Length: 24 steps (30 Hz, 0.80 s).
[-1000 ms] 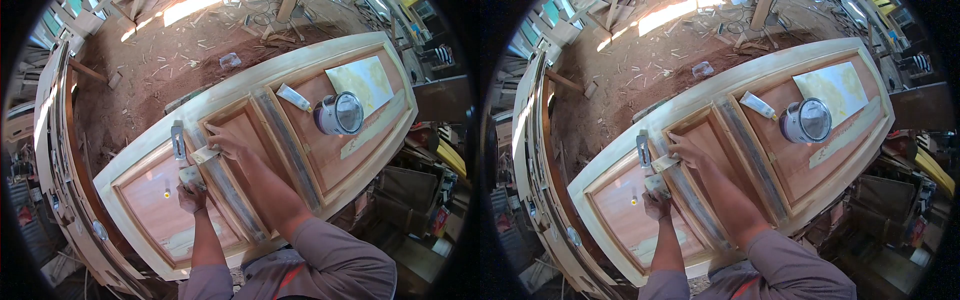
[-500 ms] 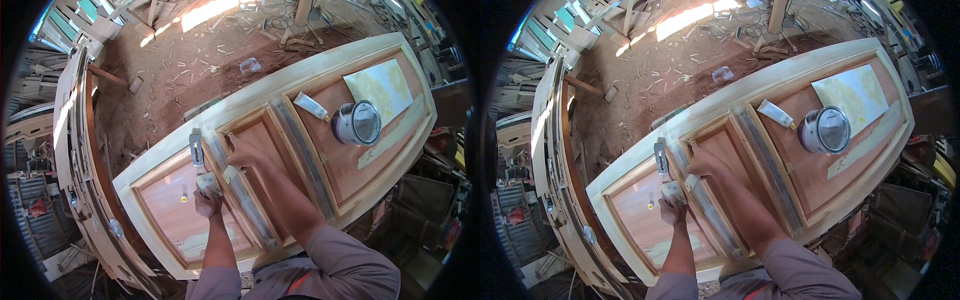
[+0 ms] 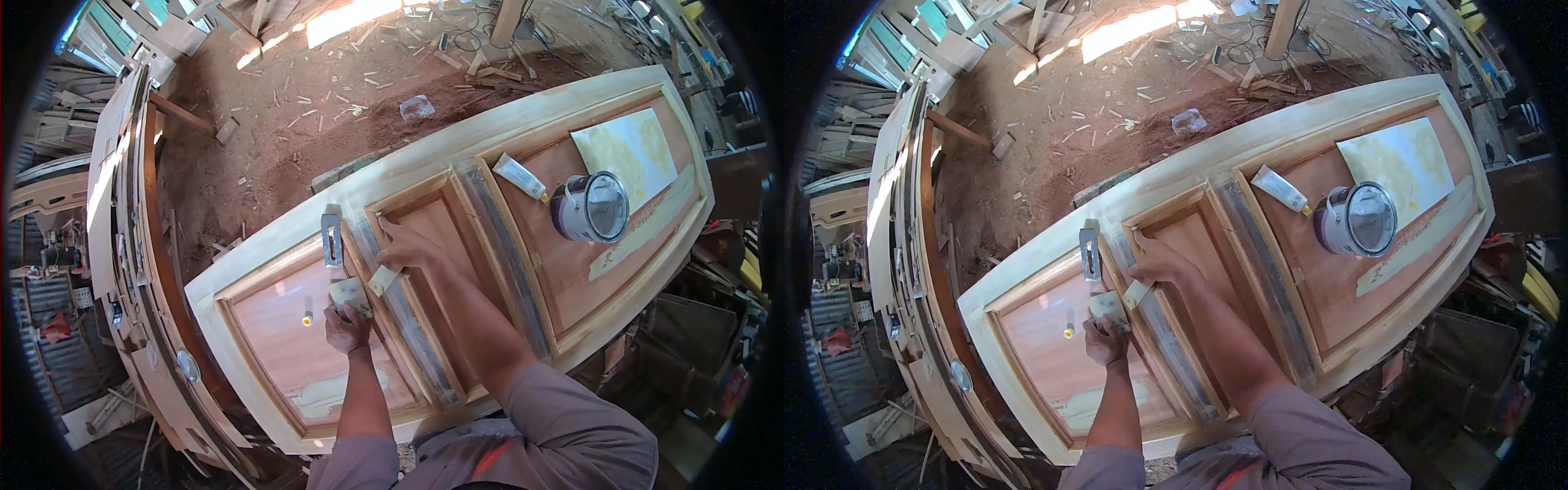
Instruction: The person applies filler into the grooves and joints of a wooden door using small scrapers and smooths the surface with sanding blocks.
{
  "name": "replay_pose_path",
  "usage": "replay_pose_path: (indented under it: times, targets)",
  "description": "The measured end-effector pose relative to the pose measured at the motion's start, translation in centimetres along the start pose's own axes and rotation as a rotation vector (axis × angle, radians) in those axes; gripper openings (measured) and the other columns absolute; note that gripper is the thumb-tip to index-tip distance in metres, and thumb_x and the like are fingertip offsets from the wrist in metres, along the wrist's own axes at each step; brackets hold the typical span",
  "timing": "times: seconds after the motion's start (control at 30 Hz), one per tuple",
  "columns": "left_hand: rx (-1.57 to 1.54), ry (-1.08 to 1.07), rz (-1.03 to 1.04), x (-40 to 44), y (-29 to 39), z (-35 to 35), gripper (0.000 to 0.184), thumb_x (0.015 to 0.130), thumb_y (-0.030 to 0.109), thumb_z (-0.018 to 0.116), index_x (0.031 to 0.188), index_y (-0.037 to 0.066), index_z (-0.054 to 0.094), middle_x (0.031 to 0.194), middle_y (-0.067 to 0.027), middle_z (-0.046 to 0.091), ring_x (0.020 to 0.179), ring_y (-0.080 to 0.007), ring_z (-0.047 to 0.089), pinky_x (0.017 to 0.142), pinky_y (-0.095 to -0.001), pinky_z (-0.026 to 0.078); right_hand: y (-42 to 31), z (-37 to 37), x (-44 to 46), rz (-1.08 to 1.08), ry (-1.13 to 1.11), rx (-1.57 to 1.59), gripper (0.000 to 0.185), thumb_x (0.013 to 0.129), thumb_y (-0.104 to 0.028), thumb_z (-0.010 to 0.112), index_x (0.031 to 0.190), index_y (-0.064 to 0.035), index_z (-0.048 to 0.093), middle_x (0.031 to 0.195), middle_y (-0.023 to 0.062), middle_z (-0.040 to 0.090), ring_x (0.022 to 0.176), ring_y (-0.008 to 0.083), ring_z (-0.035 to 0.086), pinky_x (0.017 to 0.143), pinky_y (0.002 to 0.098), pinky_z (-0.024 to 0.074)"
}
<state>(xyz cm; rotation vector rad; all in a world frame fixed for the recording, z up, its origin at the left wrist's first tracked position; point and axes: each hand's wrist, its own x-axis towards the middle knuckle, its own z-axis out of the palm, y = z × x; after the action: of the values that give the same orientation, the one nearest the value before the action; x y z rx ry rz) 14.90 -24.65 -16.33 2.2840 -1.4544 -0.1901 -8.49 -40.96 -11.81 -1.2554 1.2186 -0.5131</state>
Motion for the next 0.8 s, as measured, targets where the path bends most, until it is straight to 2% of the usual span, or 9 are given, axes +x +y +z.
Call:
replay_pose_path:
  times: [0.07, 0.17, 0.27, 0.4, 0.47, 0.57, 0.67, 0.77, 0.8]
  targets:
    - [-0.004, 0.006, 0.006, 0.2, 0.2, 0.0, 0.034, 0.099, 0.038, 0.063, 0.105, 0.005, 0.058, 0.089, -0.0224, 0.071, 0.082, -0.0471, 0.069, 0.070, -0.0578, 0.053, -2.9, -1.8, -1.0, 0.123, -0.093, -0.018, 0.108, 0.075, -0.018, 0.075, 0.167, 0.0019, 0.022, 0.095, 0.0185, 0.074, 0.079, 0.0255, 0.073, 0.068, 0.0370, 0.0606]
    - [-0.011, 0.030, 0.030, 0.1, 0.2, 0.1, 0.034, 0.099, 0.037, 0.062, 0.107, 0.004, 0.058, 0.091, -0.0228, 0.072, 0.083, -0.0476, 0.069, 0.070, -0.0578, 0.053, -0.4, -2.2, 0.3, 0.072, -0.086, -0.068, 0.091, 0.077, -0.018, 0.077, 0.157, 0.0035, 0.040, 0.092, 0.0201, 0.075, 0.074, 0.0259, 0.074, 0.062, 0.0375, 0.0612]
    - [-0.003, 0.023, 0.034, 0.1, -0.2, 0.3, 0.034, 0.098, 0.037, 0.062, 0.109, 0.004, 0.059, 0.093, -0.0235, 0.072, 0.084, -0.0480, 0.069, 0.070, -0.0577, 0.054, -2.2, -4.1, -0.7, 0.201, -0.222, -0.096, 0.087, 0.078, -0.017, 0.074, 0.157, 0.0018, 0.043, 0.085, 0.0169, 0.075, 0.075, 0.0235, 0.075, 0.062, 0.0363, 0.0614]
    - [0.001, -0.011, 0.006, 0.1, 0.1, 0.1, 0.035, 0.098, 0.036, 0.062, 0.111, 0.004, 0.059, 0.094, -0.0240, 0.072, 0.086, -0.0480, 0.069, 0.071, -0.0575, 0.054, -1.4, -5.0, -0.8, 0.166, -0.186, -0.080, 0.089, 0.079, -0.015, 0.072, 0.160, 0.0011, 0.039, 0.082, 0.0138, 0.073, 0.073, 0.0201, 0.072, 0.061, 0.0337, 0.0579]
    - [0.003, -0.011, 0.011, 0.1, -0.1, 0.1, 0.035, 0.098, 0.036, 0.062, 0.111, 0.004, 0.059, 0.094, -0.0238, 0.072, 0.085, -0.0477, 0.069, 0.071, -0.0576, 0.054, -1.1, -4.5, -1.6, 0.124, -0.074, -0.033, 0.094, 0.080, -0.015, 0.073, 0.163, 0.0041, 0.034, 0.088, 0.0103, 0.070, 0.075, 0.0161, 0.068, 0.064, 0.0304, 0.0554]
    - [-0.003, -0.010, 0.016, 0.1, 0.0, 0.0, 0.034, 0.098, 0.036, 0.062, 0.109, 0.004, 0.059, 0.092, -0.0231, 0.071, 0.084, -0.0471, 0.069, 0.071, -0.0577, 0.053, 2.0, -1.9, -0.5, 0.092, 0.064, 0.363, 0.100, 0.079, -0.013, 0.069, 0.166, 0.0028, 0.025, 0.097, 0.0166, 0.073, 0.075, 0.0194, 0.068, 0.064, 0.0328, 0.0540]
    - [-0.012, -0.006, 0.017, 0.1, -0.2, 0.3, 0.033, 0.097, 0.036, 0.063, 0.107, 0.005, 0.058, 0.089, -0.0226, 0.071, 0.082, -0.0465, 0.069, 0.070, -0.0577, 0.053, -1.1, -1.0, -1.7, 0.194, 0.058, 0.567, 0.104, 0.078, -0.011, 0.069, 0.167, 0.0069, 0.017, 0.125, 0.0212, 0.065, 0.087, 0.0199, 0.067, 0.071, 0.0334, 0.0540]
    - [-0.023, -0.005, 0.012, 0.2, -0.6, 0.4, 0.033, 0.097, 0.036, 0.064, 0.105, 0.005, 0.058, 0.088, -0.0225, 0.070, 0.081, -0.0462, 0.069, 0.070, -0.0571, 0.053, -1.7, 0.0, -1.2, 0.221, 0.049, 0.711, 0.110, 0.076, -0.007, 0.068, 0.169, 0.0022, 0.011, 0.135, 0.0188, 0.058, 0.088, 0.0196, 0.064, 0.062, 0.0319, 0.0510]
    - [-0.026, -0.010, 0.001, 0.1, -0.5, 0.4, 0.032, 0.097, 0.036, 0.064, 0.105, 0.005, 0.058, 0.088, -0.0225, 0.070, 0.081, -0.0462, 0.069, 0.069, -0.0568, 0.053, -1.6, 0.6, -0.8, 0.204, 0.064, 0.743, 0.110, 0.075, -0.008, 0.068, 0.169, 0.0011, 0.012, 0.138, 0.0186, 0.055, 0.090, 0.0197, 0.063, 0.063, 0.0324, 0.0514]
